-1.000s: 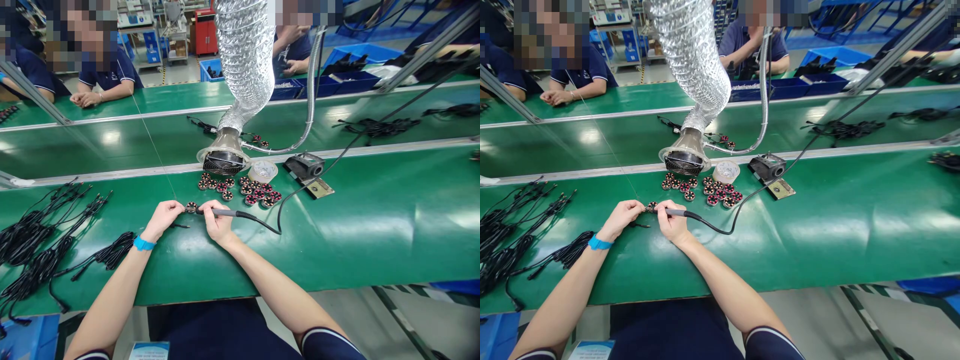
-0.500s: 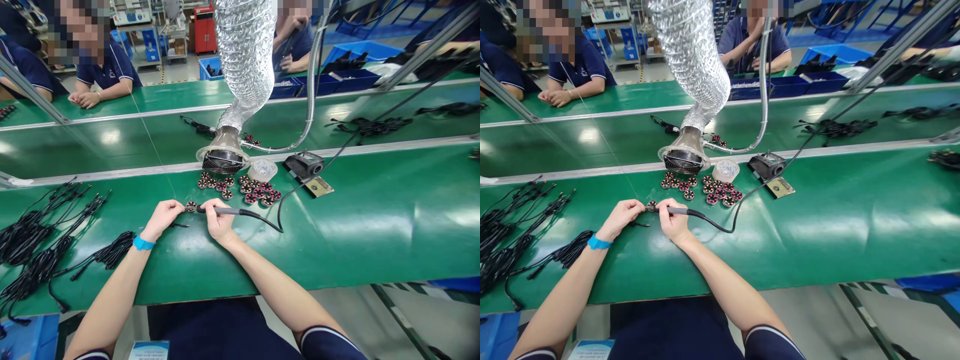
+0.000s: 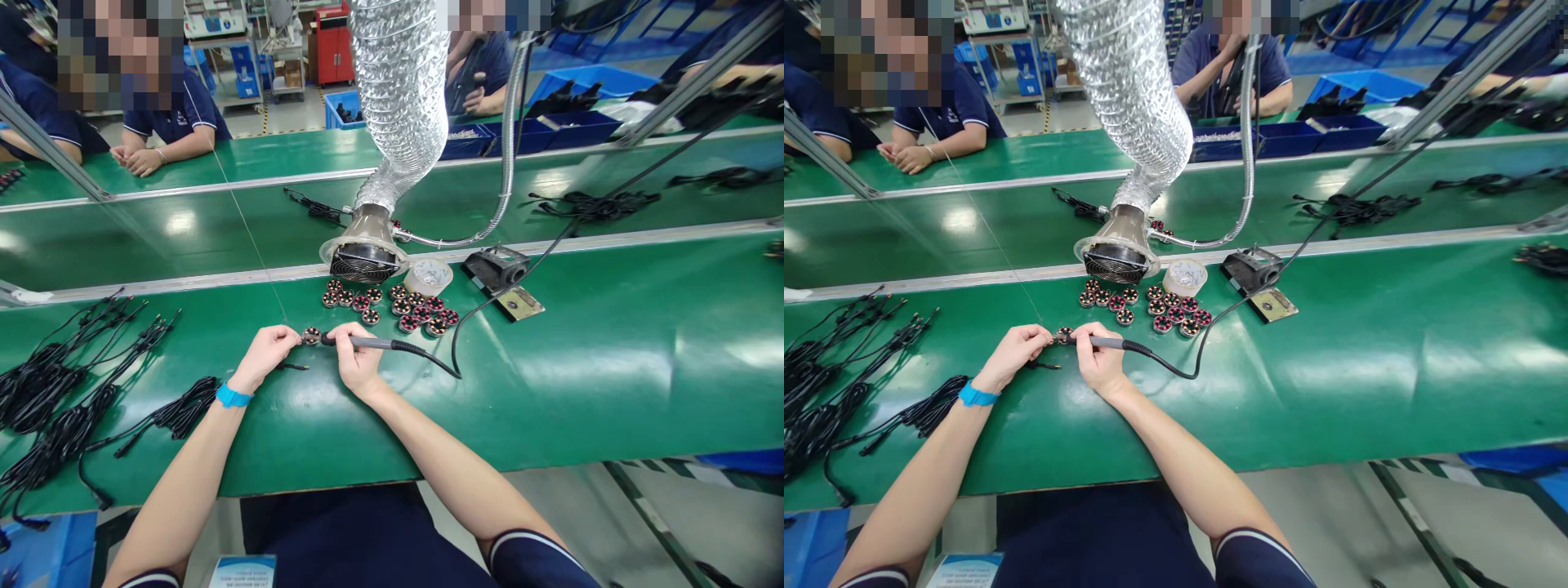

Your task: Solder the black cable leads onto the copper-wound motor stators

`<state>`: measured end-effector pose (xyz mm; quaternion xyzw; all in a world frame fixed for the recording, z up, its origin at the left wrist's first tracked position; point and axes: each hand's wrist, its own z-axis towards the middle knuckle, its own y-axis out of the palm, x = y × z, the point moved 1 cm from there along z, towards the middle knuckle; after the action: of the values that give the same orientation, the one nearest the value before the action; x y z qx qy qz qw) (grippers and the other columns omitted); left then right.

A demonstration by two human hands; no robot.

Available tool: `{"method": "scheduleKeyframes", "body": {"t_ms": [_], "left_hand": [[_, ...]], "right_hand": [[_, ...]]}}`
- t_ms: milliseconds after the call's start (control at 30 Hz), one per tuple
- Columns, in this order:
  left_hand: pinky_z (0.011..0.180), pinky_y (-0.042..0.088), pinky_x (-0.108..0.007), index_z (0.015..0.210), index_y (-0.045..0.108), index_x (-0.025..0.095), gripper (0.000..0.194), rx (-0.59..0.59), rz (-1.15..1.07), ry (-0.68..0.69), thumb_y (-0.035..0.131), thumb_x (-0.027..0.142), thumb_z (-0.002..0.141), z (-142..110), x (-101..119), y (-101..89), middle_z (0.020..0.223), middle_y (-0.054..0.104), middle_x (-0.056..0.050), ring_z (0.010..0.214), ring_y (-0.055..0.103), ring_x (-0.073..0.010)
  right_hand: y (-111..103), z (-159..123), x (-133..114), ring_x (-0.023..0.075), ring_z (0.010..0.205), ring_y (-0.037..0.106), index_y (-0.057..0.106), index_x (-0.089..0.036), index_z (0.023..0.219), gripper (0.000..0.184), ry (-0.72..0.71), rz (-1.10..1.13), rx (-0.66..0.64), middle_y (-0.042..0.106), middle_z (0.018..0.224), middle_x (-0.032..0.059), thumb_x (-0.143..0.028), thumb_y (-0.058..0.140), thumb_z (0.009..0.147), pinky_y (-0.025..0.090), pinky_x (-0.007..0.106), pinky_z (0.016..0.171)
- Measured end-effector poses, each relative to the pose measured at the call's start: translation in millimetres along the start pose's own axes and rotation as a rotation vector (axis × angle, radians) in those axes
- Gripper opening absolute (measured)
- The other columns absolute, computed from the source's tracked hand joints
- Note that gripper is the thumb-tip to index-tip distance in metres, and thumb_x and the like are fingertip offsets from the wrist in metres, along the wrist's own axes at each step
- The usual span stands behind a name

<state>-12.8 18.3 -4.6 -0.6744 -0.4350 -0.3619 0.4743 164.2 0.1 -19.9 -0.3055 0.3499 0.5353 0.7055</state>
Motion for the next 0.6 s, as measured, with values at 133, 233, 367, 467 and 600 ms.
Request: {"method": "scheduleKeyframes", "body": {"t_ms": [133, 233, 367, 467, 600], "left_hand": [[0.047, 0.022, -0.024, 0.069, 0.065, 0.016, 0.022, 0.000, -0.006, 0.000, 0.062, 0.038, 0.070, -0.4, -0.2, 0.1, 0.049, 0.042, 0.005, 0.047, 0.034, -0.0095], [0.047, 0.023, -0.024, 0.070, 0.065, 0.015, 0.023, -0.002, -0.006, -0.008, 0.062, 0.038, 0.070, 0.0, -0.8, -0.3, 0.050, 0.043, 0.005, 0.048, 0.035, -0.0096], [0.047, 0.024, -0.024, 0.072, 0.065, 0.015, 0.025, -0.011, 0.001, -0.005, 0.061, 0.039, 0.071, 0.6, -1.7, -1.0, 0.051, 0.044, 0.005, 0.049, 0.035, -0.0097], [0.048, 0.024, -0.024, 0.072, 0.065, 0.015, 0.025, -0.020, 0.000, -0.003, 0.061, 0.040, 0.072, 0.6, -2.2, -1.1, 0.050, 0.043, 0.005, 0.048, 0.035, -0.0096], [0.047, 0.024, -0.024, 0.072, 0.065, 0.015, 0.024, -0.018, 0.004, -0.004, 0.061, 0.039, 0.072, 0.6, -2.3, -0.9, 0.051, 0.043, 0.005, 0.048, 0.035, -0.0096]], "right_hand": [[-0.6, -1.2, 1.9, 0.0156, 0.055, 0.059, 0.065, -0.021, 0.076, 0.026, 0.031, -0.014, 0.021, 0.065, 0.065, 0.0011, -0.030, 0.047, 0.094, 0.048, 0.030, 0.056], [-0.3, -1.5, 3.0, 0.0153, 0.055, 0.058, 0.064, -0.021, 0.076, 0.027, 0.041, -0.025, 0.026, 0.064, 0.065, 0.0009, -0.031, 0.047, 0.094, 0.048, 0.030, 0.056], [0.0, -0.8, 2.4, 0.0148, 0.054, 0.058, 0.064, -0.021, 0.077, 0.026, 0.027, 0.007, 0.023, 0.063, 0.064, 0.0004, -0.030, 0.047, 0.094, 0.047, 0.029, 0.055], [-0.2, -0.2, 1.3, 0.0148, 0.055, 0.059, 0.064, -0.020, 0.077, 0.026, 0.023, 0.024, 0.026, 0.064, 0.064, 0.0004, -0.029, 0.048, 0.094, 0.047, 0.029, 0.055], [-0.2, -0.1, 0.9, 0.0152, 0.056, 0.060, 0.065, -0.020, 0.077, 0.027, 0.031, 0.006, 0.025, 0.065, 0.066, 0.0010, -0.030, 0.047, 0.095, 0.048, 0.029, 0.056]]}}
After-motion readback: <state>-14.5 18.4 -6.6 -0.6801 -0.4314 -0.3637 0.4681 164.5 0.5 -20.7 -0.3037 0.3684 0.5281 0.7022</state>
